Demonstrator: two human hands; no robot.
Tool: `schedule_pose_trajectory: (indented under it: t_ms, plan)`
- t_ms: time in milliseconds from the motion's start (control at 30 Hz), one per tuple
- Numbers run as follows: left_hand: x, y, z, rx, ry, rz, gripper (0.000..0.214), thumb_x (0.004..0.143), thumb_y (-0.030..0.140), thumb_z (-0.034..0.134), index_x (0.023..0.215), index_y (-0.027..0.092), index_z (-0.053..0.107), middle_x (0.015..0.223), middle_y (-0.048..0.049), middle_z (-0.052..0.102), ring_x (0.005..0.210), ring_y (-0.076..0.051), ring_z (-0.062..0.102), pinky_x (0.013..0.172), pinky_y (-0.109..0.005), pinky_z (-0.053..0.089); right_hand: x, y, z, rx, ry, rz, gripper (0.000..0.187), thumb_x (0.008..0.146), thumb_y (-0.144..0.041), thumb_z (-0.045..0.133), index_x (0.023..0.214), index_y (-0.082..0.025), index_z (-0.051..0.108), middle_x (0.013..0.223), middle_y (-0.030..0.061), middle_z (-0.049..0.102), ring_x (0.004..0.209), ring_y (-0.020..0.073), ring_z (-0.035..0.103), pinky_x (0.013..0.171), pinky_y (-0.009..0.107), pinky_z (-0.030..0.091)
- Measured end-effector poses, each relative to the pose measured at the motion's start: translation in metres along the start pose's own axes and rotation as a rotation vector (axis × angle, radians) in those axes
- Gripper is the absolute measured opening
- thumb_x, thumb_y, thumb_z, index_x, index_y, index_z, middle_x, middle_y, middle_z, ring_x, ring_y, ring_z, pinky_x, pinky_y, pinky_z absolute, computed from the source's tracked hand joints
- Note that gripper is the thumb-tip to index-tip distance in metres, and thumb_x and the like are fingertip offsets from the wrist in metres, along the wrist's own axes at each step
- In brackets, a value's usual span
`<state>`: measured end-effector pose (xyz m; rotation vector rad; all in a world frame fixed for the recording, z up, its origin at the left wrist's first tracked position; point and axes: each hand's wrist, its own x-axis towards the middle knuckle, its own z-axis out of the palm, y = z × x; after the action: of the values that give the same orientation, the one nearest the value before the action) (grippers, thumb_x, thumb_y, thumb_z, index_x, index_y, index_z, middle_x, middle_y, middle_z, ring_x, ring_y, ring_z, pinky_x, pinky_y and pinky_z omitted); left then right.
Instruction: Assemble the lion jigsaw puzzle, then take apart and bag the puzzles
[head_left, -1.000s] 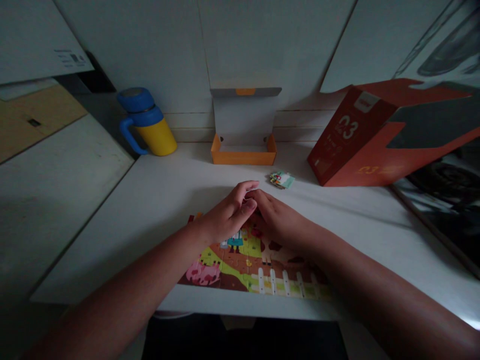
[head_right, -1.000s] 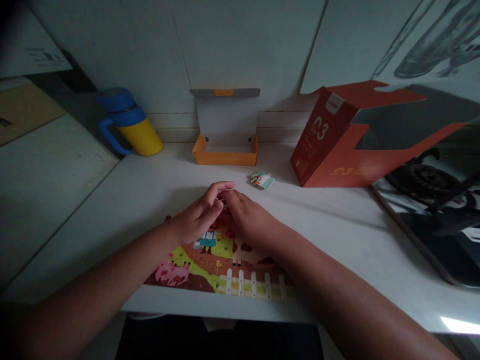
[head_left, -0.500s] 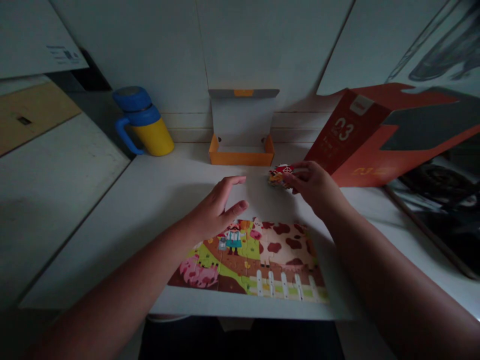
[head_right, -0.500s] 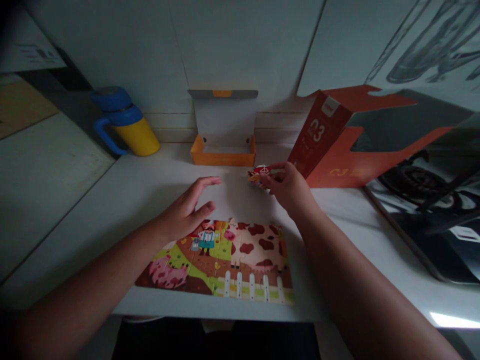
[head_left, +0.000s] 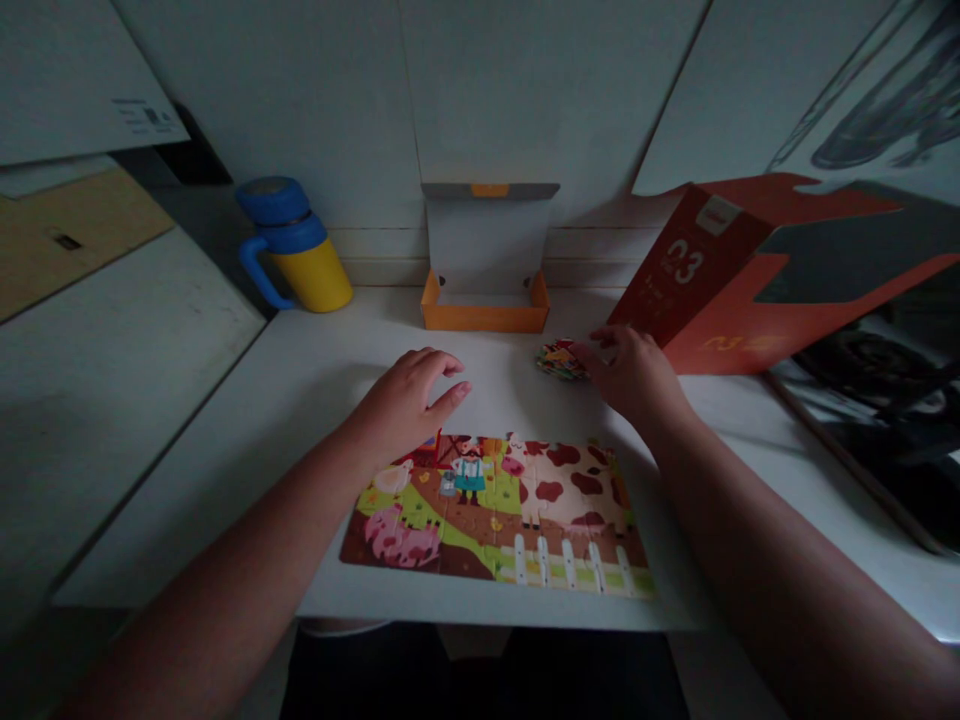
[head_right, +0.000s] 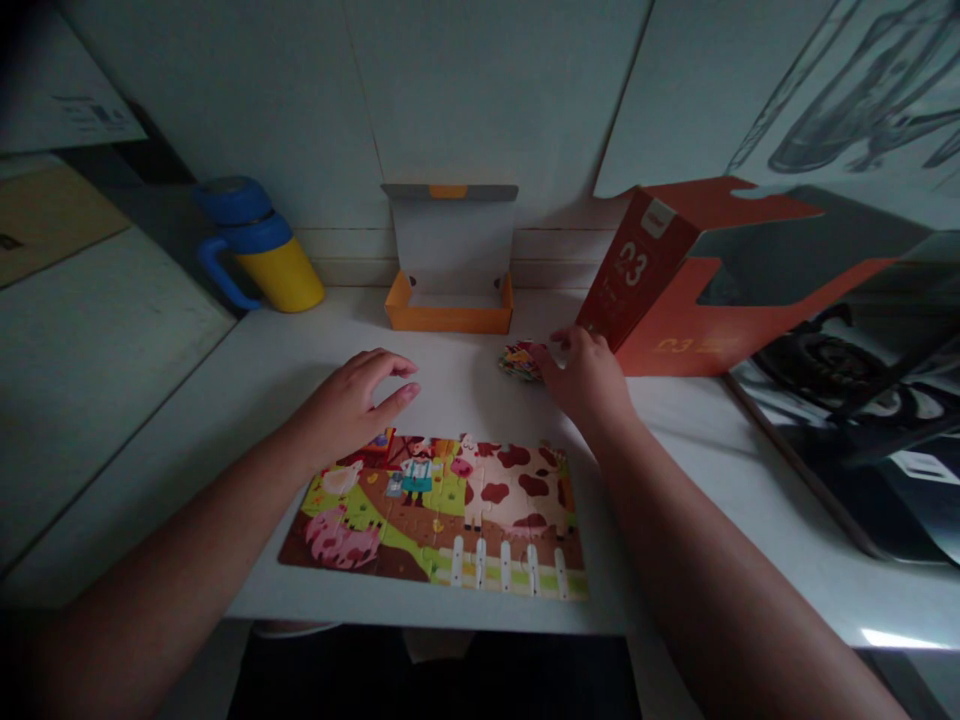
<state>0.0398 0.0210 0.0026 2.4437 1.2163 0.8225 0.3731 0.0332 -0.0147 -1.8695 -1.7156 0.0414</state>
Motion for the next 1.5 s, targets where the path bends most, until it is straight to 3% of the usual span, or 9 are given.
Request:
schedule_pose_trajectory:
  t_ms: [100,233,400,567,767,900,1100,1367,1500]
  plan:
    - [0.0,-0.003,-0.005,0.046,-0.012,0.006,0.017,0.103,0.038,0.061,0.108,0.022,0.066,0.111,-0.0078,0.072,0.109,-0.026,0.066,0.101,-0.044,0.051,-0.008,-0.011,-0.014,-0.01,0.041,-0.088,0.036,0.098,-0.048,0.062,0.112,-0.016,0.071,0.108,0.0176,0.073,0.099,0.0312,0.067,0.083,0.04,0.05]
    - [0.001,-0.005,-0.013,0.142,-0.076,-0.08,0.019,0.103,0.038,0.059,0.098,0.021,0.067,0.101,-0.007,0.073,0.097,-0.023,0.067,0.089,-0.037,0.051,-0.042,-0.022,-0.046,-0.062,-0.233,-0.196,0.037,0.1,-0.055,0.059,0.102,-0.02,0.072,0.096,0.01,0.074,0.081,0.0258,0.069,0.075,0.039,0.051]
    - [-0.006,-0.011,-0.034,0.271,-0.258,-0.201,0.049,0.089,0.067,0.068,0.101,0.02,0.069,0.096,-0.0082,0.073,0.085,-0.024,0.067,0.075,-0.034,0.048,-0.107,-0.011,-0.072,-0.102,-0.576,-0.311,0.058,0.084,-0.062,0.079,0.125,-0.023,0.069,0.124,0.0123,0.072,0.108,0.0323,0.072,0.093,0.045,0.058]
    - [-0.016,-0.007,-0.057,0.303,-0.374,-0.246,0.057,0.082,0.071,0.071,0.106,0.019,0.07,0.097,-0.0095,0.073,0.084,-0.026,0.068,0.072,-0.034,0.045,-0.134,0.002,-0.063,-0.11,-0.538,-0.284,0.07,0.086,-0.054,0.081,0.144,-0.022,0.059,0.146,0.0173,0.06,0.134,0.0374,0.06,0.116,0.054,0.049]
    - [-0.018,0.008,-0.061,0.247,-0.414,-0.189,0.057,0.083,0.072,0.071,0.106,0.02,0.07,0.097,-0.008,0.074,0.085,-0.025,0.068,0.071,-0.032,0.045,-0.118,-0.004,-0.058,-0.099,-0.581,-0.212,0.078,0.071,-0.052,0.092,0.135,-0.021,0.061,0.133,0.0169,0.063,0.123,0.037,0.062,0.11,0.053,0.05]
    - [-0.02,0.0,-0.057,0.272,-0.379,-0.104,0.057,0.084,0.068,0.073,0.11,0.018,0.07,0.111,-0.0114,0.073,0.1,-0.028,0.069,0.085,-0.034,0.049,-0.103,-0.007,-0.059,-0.093,-0.658,-0.109,0.084,0.06,-0.051,0.096,0.129,-0.02,0.06,0.132,0.0169,0.063,0.12,0.0375,0.063,0.104,0.049,0.051]
    - [-0.019,-0.021,-0.045,0.315,-0.415,-0.129,0.062,0.078,0.056,0.084,0.12,0.014,0.07,0.128,-0.0164,0.066,0.114,-0.031,0.068,0.1,-0.034,0.049,-0.078,-0.015,-0.06,-0.076,-0.762,-0.13,0.065,0.065,-0.044,0.092,0.118,-0.02,0.063,0.115,0.0112,0.071,0.1,0.0286,0.067,0.085,0.036,0.049]
    - [-0.016,-0.017,-0.041,0.298,-0.471,-0.261,0.048,0.073,0.042,0.088,0.11,0.016,0.071,0.111,-0.0114,0.071,0.101,-0.029,0.069,0.087,-0.033,0.05,-0.048,-0.021,-0.055,-0.094,-0.764,-0.118,0.03,0.091,-0.04,0.066,0.114,-0.021,0.064,0.101,0.0086,0.077,0.083,0.0226,0.067,0.071,0.032,0.044]
    - [-0.016,-0.02,-0.039,0.281,-0.465,-0.312,0.047,0.072,0.042,0.088,0.106,0.017,0.069,0.11,-0.0108,0.072,0.101,-0.029,0.069,0.084,-0.033,0.049,-0.04,-0.018,-0.047,-0.067,-0.753,-0.147,0.026,0.098,-0.042,0.056,0.111,-0.021,0.064,0.098,0.0088,0.078,0.079,0.0211,0.068,0.07,0.031,0.044]
